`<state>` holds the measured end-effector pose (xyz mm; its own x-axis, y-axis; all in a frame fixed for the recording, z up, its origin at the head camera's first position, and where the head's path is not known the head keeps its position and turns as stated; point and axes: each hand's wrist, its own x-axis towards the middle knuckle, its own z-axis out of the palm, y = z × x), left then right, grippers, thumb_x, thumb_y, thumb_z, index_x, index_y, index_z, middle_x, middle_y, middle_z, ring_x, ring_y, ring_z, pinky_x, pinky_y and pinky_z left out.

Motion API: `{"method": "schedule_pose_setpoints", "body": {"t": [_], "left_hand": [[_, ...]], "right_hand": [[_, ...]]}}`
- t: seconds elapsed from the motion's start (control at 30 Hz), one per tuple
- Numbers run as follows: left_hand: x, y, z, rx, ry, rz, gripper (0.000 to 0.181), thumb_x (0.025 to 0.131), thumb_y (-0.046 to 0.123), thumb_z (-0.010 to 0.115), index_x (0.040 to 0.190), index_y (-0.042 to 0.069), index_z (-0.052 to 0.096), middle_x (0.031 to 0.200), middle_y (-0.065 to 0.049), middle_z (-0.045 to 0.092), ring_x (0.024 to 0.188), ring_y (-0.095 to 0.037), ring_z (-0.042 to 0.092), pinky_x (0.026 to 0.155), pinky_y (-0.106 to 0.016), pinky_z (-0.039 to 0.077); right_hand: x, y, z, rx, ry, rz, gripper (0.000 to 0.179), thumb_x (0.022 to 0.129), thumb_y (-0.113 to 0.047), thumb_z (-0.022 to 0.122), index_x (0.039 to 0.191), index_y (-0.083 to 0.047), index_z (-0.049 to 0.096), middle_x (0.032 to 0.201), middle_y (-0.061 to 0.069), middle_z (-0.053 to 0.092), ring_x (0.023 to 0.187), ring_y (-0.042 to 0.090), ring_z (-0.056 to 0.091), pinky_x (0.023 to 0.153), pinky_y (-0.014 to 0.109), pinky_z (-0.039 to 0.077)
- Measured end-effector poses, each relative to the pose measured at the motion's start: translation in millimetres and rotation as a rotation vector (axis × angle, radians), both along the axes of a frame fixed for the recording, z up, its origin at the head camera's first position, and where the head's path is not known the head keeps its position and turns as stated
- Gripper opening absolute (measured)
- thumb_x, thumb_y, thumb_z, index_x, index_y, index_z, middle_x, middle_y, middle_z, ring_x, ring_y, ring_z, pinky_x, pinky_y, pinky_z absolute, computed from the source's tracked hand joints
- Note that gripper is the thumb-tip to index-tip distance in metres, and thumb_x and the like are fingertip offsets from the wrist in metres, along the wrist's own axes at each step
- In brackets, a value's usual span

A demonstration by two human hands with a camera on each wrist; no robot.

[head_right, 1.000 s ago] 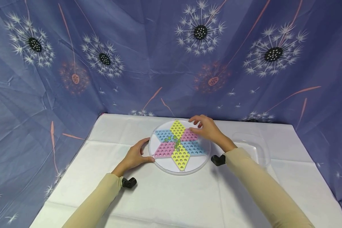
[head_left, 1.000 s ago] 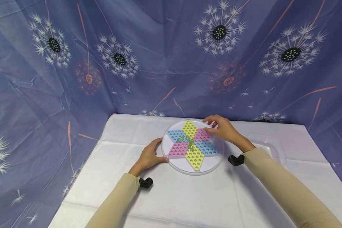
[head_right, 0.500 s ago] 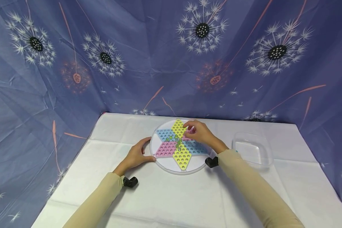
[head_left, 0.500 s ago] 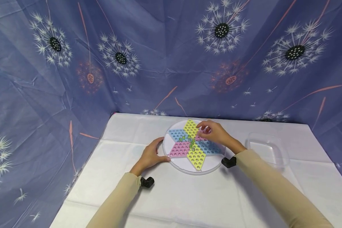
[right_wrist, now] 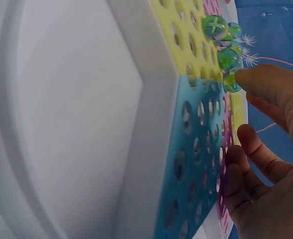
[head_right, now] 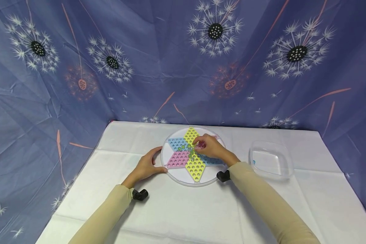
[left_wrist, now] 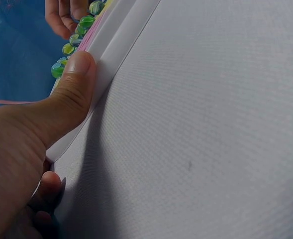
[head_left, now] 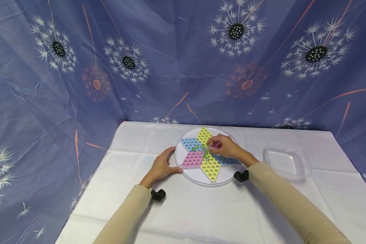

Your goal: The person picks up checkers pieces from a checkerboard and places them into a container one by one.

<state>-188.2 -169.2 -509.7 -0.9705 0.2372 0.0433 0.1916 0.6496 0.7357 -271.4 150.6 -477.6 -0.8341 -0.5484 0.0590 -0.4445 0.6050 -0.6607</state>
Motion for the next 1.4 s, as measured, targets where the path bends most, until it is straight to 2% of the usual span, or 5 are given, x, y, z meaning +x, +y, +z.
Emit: {"method": "schedule_pose_setpoints", "body": {"t": [0.43, 0.73, 1.27, 1.4], "left_hand": [[0.0, 0.2, 0.9, -0.007, -0.017, 0.009, 0.105, 0.069, 0.033, 0.097, 0.156, 0.009, 0.042, 0.089, -0.010, 0.055, 0.072, -0.015, 0.044, 0.068, -0.030, 0.038], [-0.1, 0.8, 0.5, -0.013, -0.015, 0.014, 0.105, 0.070, 0.033, 0.097, 0.156, 0.009, 0.042, 0.089, -0.009, 0.055, 0.072, -0.015, 0.044, 0.068, -0.030, 0.038], [0.1, 0.8, -0.6, -0.007, -0.024, 0.025, 0.105, 0.069, 0.033, 0.097, 0.156, 0.010, 0.042, 0.088, -0.009, 0.055, 0.072, -0.015, 0.044, 0.069, -0.031, 0.038], [0.3, 0.3, -0.7, -0.008, -0.022, 0.019, 0.105, 0.069, 0.033, 0.097, 0.156, 0.010, 0.042, 0.089, -0.009, 0.056, 0.072, -0.015, 0.045, 0.069, -0.031, 0.039]], "right_hand": [[0.3, -4.2, -5.7, -0.004, 0.037, 0.028, 0.018, 0.088, -0.008, 0.079, 0.106, -0.008, 0.078, 0.100, 0.005, 0.065, 0.088, 0.020, 0.051, 0.080, 0.035, 0.042], [1.0, -5.4, -7.1, 0.011, 0.032, 0.018, 0.017, 0.089, -0.008, 0.078, 0.106, -0.009, 0.077, 0.097, 0.005, 0.062, 0.086, 0.019, 0.050, 0.077, 0.034, 0.042], [0.7, -7.0, -5.6, 0.008, 0.045, 0.024, 0.015, 0.088, -0.007, 0.078, 0.104, -0.008, 0.077, 0.095, 0.005, 0.061, 0.086, 0.019, 0.050, 0.076, 0.033, 0.044], [1.7, -8.2, -0.8, 0.017, 0.033, 0.022, 0.014, 0.088, -0.006, 0.078, 0.102, -0.008, 0.076, 0.096, 0.007, 0.060, 0.086, 0.019, 0.052, 0.078, 0.034, 0.047]]}}
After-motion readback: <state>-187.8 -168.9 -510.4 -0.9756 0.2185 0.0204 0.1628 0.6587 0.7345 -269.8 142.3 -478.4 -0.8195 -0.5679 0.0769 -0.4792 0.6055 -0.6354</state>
